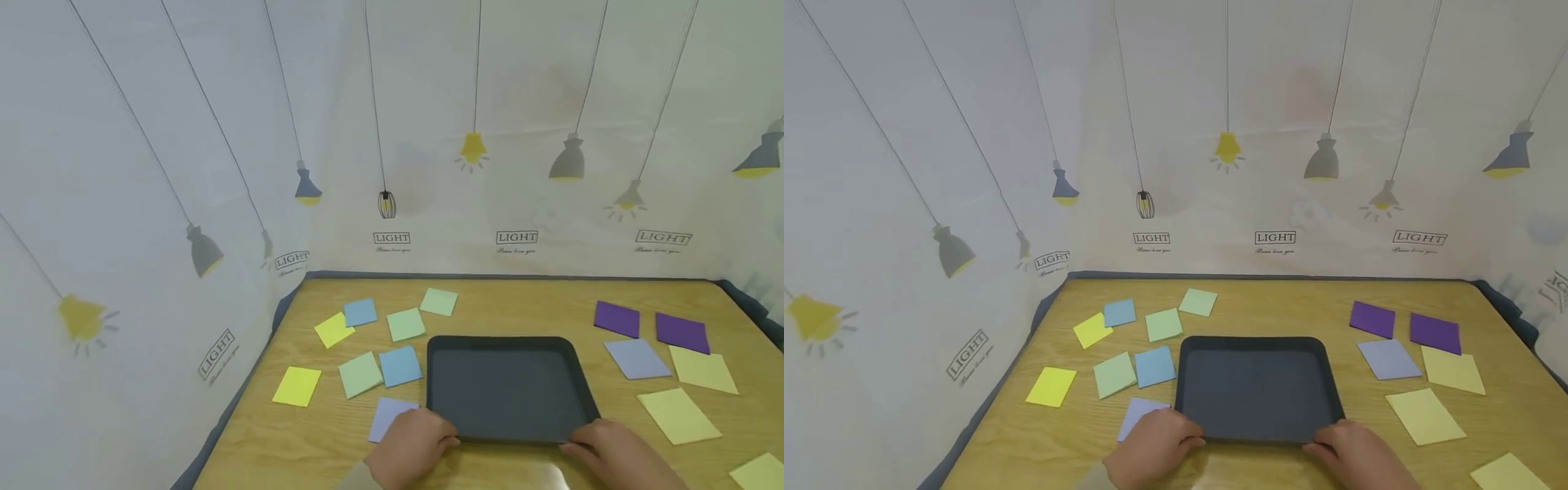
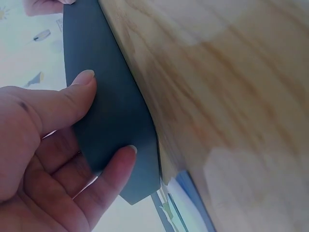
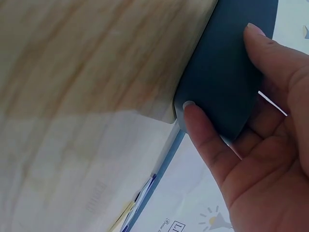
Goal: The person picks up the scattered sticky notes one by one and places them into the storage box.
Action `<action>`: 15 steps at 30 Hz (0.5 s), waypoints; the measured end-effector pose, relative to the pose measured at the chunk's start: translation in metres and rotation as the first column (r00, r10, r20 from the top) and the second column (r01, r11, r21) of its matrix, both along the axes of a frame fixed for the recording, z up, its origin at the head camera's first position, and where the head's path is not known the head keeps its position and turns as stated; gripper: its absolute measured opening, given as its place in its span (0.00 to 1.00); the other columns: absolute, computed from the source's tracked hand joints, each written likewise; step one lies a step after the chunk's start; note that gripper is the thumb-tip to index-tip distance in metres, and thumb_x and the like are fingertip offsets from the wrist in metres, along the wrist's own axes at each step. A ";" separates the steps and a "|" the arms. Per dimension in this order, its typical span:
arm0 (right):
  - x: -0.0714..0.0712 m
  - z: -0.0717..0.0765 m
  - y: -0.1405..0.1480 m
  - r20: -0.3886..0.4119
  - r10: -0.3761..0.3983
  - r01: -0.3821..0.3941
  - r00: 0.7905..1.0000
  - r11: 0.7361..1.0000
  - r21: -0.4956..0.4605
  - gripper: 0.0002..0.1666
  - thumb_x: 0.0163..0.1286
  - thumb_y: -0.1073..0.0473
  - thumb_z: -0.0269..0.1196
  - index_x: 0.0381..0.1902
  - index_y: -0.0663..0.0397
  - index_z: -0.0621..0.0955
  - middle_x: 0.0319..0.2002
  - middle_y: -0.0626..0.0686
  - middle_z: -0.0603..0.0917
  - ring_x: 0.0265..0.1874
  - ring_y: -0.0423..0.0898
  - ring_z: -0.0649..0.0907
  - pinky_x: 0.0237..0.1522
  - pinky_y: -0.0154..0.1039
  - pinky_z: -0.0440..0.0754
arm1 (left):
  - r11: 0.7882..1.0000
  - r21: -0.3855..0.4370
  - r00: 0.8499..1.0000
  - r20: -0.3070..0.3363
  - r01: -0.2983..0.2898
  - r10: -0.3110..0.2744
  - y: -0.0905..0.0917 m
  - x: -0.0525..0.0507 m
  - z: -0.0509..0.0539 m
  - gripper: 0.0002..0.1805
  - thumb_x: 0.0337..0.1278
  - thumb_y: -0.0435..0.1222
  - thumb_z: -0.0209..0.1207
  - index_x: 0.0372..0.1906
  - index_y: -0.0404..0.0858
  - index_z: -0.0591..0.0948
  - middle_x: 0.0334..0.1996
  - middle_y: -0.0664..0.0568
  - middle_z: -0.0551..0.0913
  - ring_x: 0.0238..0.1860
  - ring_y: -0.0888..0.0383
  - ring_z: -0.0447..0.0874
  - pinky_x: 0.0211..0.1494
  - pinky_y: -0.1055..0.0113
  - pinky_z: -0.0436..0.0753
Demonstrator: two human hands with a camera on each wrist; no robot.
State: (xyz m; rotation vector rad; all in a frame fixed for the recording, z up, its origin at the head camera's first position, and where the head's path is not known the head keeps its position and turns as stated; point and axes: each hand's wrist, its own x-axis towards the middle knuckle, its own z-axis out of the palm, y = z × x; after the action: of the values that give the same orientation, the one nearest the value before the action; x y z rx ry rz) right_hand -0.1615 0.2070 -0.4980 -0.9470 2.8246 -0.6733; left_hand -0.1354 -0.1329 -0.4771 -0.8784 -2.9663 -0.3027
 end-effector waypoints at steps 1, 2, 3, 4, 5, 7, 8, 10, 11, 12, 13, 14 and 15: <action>-0.001 0.000 0.000 -0.001 -0.002 0.002 1.000 1.000 0.003 0.15 0.70 0.48 0.66 0.22 0.36 0.80 0.19 0.31 0.73 0.21 0.27 0.68 0.24 0.33 0.69 | 1.000 0.000 1.000 -0.009 0.003 -0.003 0.000 0.000 0.001 0.05 0.62 0.46 0.67 0.37 0.54 0.92 0.31 0.68 0.90 0.32 0.73 0.84 0.35 0.76 0.80; -0.002 0.001 0.000 0.004 -0.003 0.003 1.000 1.000 0.007 0.14 0.70 0.47 0.66 0.22 0.36 0.81 0.19 0.31 0.74 0.22 0.27 0.68 0.24 0.33 0.70 | 1.000 -0.003 1.000 -0.021 0.005 -0.005 -0.001 -0.001 0.001 0.05 0.62 0.46 0.67 0.36 0.54 0.92 0.31 0.68 0.90 0.32 0.74 0.84 0.34 0.76 0.80; -0.003 0.001 -0.001 0.011 0.000 0.000 1.000 1.000 0.010 0.14 0.70 0.47 0.66 0.22 0.36 0.81 0.19 0.31 0.74 0.22 0.27 0.68 0.24 0.33 0.70 | 1.000 -0.008 0.999 -0.041 0.012 -0.012 -0.001 -0.001 0.000 0.05 0.62 0.46 0.67 0.36 0.54 0.92 0.31 0.69 0.89 0.32 0.74 0.84 0.34 0.76 0.80; -0.004 0.001 -0.001 0.018 -0.001 0.000 1.000 1.000 0.016 0.14 0.70 0.47 0.66 0.23 0.36 0.81 0.20 0.31 0.74 0.22 0.27 0.69 0.24 0.33 0.70 | 1.000 -0.011 0.998 -0.054 0.017 -0.018 -0.002 -0.002 0.000 0.05 0.62 0.46 0.67 0.35 0.54 0.91 0.31 0.69 0.89 0.31 0.74 0.84 0.33 0.77 0.79; -0.006 0.001 0.000 0.023 0.003 -0.003 1.000 1.000 0.021 0.14 0.70 0.47 0.66 0.23 0.36 0.81 0.20 0.31 0.74 0.22 0.27 0.69 0.24 0.33 0.69 | 1.000 -0.013 0.998 -0.066 0.023 -0.024 -0.002 -0.003 -0.001 0.05 0.62 0.46 0.66 0.35 0.54 0.91 0.31 0.69 0.89 0.31 0.74 0.84 0.32 0.77 0.79; -0.008 0.001 0.000 0.039 0.017 -0.018 0.999 1.000 0.023 0.14 0.70 0.47 0.66 0.23 0.37 0.81 0.20 0.31 0.74 0.22 0.27 0.69 0.24 0.34 0.69 | 1.000 -0.009 0.997 -0.074 0.029 -0.030 -0.002 -0.004 -0.003 0.06 0.63 0.46 0.66 0.33 0.54 0.91 0.29 0.69 0.89 0.29 0.75 0.82 0.31 0.78 0.77; -0.009 0.001 0.001 0.041 0.025 -0.026 0.999 0.999 0.024 0.14 0.71 0.47 0.65 0.23 0.37 0.82 0.21 0.31 0.75 0.22 0.27 0.70 0.24 0.34 0.69 | 0.999 -0.007 0.997 -0.077 0.031 -0.032 -0.002 -0.005 -0.003 0.06 0.63 0.46 0.66 0.32 0.54 0.91 0.28 0.69 0.88 0.28 0.75 0.81 0.30 0.79 0.76; -0.011 0.000 0.002 0.033 0.048 -0.049 0.998 0.999 0.019 0.14 0.70 0.48 0.66 0.23 0.38 0.81 0.21 0.31 0.75 0.23 0.26 0.70 0.24 0.34 0.69 | 1.000 0.004 0.998 -0.060 0.030 -0.030 -0.001 -0.005 -0.003 0.07 0.63 0.46 0.66 0.31 0.54 0.90 0.26 0.69 0.88 0.25 0.76 0.79 0.29 0.79 0.74; -0.012 -0.001 0.003 0.035 0.063 -0.064 0.997 0.998 0.017 0.14 0.70 0.49 0.66 0.23 0.38 0.81 0.21 0.31 0.75 0.22 0.26 0.70 0.23 0.34 0.69 | 0.999 0.008 0.998 -0.052 0.031 -0.030 -0.001 -0.005 -0.003 0.07 0.63 0.46 0.66 0.30 0.54 0.90 0.26 0.69 0.87 0.25 0.76 0.78 0.29 0.79 0.74; -0.013 -0.002 0.004 0.040 0.071 -0.072 0.997 0.997 0.017 0.14 0.70 0.50 0.66 0.23 0.39 0.82 0.21 0.31 0.75 0.23 0.26 0.71 0.23 0.34 0.69 | 0.999 0.015 0.999 -0.041 0.030 -0.030 -0.001 -0.004 -0.003 0.07 0.63 0.46 0.66 0.30 0.53 0.90 0.25 0.69 0.87 0.24 0.77 0.77 0.29 0.80 0.73; -0.014 -0.002 0.004 0.049 0.076 -0.077 0.996 0.997 0.019 0.14 0.71 0.50 0.66 0.23 0.39 0.81 0.21 0.31 0.75 0.22 0.26 0.70 0.23 0.34 0.68 | 0.999 0.016 0.999 -0.037 0.031 -0.031 -0.001 -0.004 -0.003 0.07 0.63 0.46 0.66 0.30 0.53 0.90 0.25 0.69 0.87 0.24 0.77 0.77 0.29 0.80 0.73; -0.014 -0.003 0.005 0.055 0.081 -0.082 0.995 0.996 0.019 0.14 0.71 0.51 0.66 0.23 0.39 0.81 0.21 0.31 0.75 0.22 0.26 0.70 0.23 0.34 0.68 | 0.999 0.020 0.999 -0.027 0.029 -0.028 -0.001 -0.003 -0.002 0.07 0.63 0.45 0.66 0.30 0.53 0.90 0.26 0.69 0.87 0.24 0.77 0.77 0.30 0.80 0.73; -0.015 -0.004 0.004 0.071 0.084 -0.086 0.994 0.996 0.019 0.14 0.71 0.51 0.65 0.23 0.39 0.81 0.20 0.31 0.75 0.22 0.27 0.70 0.23 0.34 0.67 | 0.999 0.025 1.000 -0.018 0.026 -0.025 -0.001 -0.003 -0.002 0.06 0.63 0.45 0.66 0.31 0.53 0.91 0.26 0.69 0.88 0.25 0.77 0.77 0.30 0.80 0.74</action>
State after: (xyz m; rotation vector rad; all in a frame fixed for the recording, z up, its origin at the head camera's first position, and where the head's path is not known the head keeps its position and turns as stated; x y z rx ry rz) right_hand -0.1766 0.2114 -0.5016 -1.0122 2.7081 -0.6504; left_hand -0.1382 -0.1342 -0.4794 -0.9120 -2.9308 -0.3301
